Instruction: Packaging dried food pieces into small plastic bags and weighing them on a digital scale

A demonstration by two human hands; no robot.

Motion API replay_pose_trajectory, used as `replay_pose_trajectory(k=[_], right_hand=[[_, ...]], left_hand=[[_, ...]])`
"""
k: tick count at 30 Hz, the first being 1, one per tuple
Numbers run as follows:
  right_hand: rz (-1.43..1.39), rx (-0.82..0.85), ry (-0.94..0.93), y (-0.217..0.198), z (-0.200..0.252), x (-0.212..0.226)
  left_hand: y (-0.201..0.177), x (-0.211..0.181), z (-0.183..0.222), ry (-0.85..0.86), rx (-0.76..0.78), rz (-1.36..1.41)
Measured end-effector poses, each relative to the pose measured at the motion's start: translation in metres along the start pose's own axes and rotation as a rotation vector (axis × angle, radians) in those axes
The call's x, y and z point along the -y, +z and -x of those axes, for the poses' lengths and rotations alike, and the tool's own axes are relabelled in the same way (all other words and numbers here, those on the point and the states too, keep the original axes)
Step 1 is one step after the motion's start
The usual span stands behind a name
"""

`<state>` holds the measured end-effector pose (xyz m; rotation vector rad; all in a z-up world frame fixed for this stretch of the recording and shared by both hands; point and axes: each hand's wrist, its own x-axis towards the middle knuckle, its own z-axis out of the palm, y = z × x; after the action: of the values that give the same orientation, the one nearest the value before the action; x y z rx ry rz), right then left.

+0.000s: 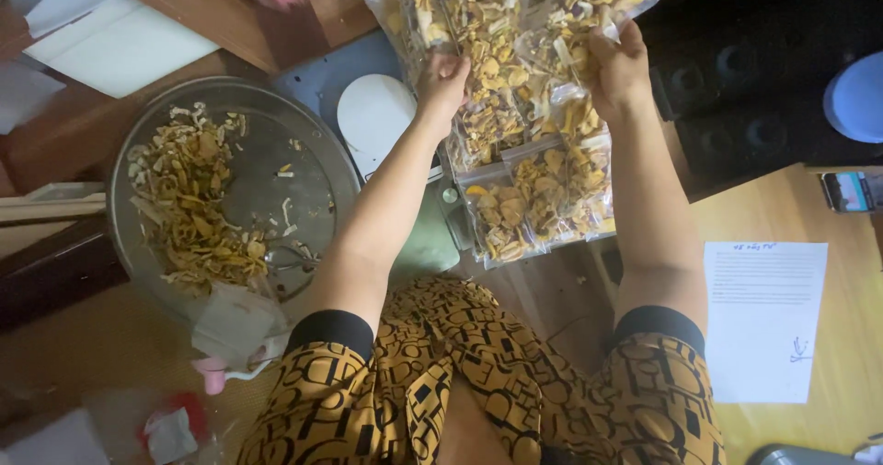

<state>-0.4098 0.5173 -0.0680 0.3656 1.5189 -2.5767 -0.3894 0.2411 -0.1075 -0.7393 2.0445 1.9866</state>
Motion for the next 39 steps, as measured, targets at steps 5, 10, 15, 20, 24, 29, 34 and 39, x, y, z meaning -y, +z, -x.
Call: replay_pose_trajectory(k=[5, 10, 15, 20, 24, 29, 34, 39], right_hand=[[0.093, -0.024, 0.011, 0.01, 0.012, 0.008], [-0.012, -0.072, 0.022, 0.0, 0.008, -0.006], [-0.056, -0.153, -0.02, 0.03, 0.014, -0.005], [-0.077, -0.123, 0.048, 0.055, 0.011, -0.013], [0.167, -0.205, 0.162, 0.073, 0.021, 0.008], [0.187, -0.132, 0.217, 0.066, 0.035, 0.022], [0.177, -0.215, 0.255, 0.074, 0.062, 0.032], [0.008, -0.119, 0.332, 0.088, 0.109, 0.025]], left_hand=[[0.009, -0.024, 0.007, 0.073, -0.049, 0.072], [0.005, -0.031, 0.014, 0.051, -0.004, 0.031], [-0.02, -0.027, 0.034, 0.008, 0.126, 0.335], [-0.067, -0.01, 0.048, -0.021, 0.241, 0.583], [-0.099, 0.006, 0.053, 0.122, 0.483, 0.767], [-0.104, -0.009, 0.057, 0.136, 0.531, 0.828], [-0.093, -0.023, 0.039, 0.222, 0.511, 0.792], [-0.061, -0.04, -0.005, 0.164, 0.485, 0.822]])
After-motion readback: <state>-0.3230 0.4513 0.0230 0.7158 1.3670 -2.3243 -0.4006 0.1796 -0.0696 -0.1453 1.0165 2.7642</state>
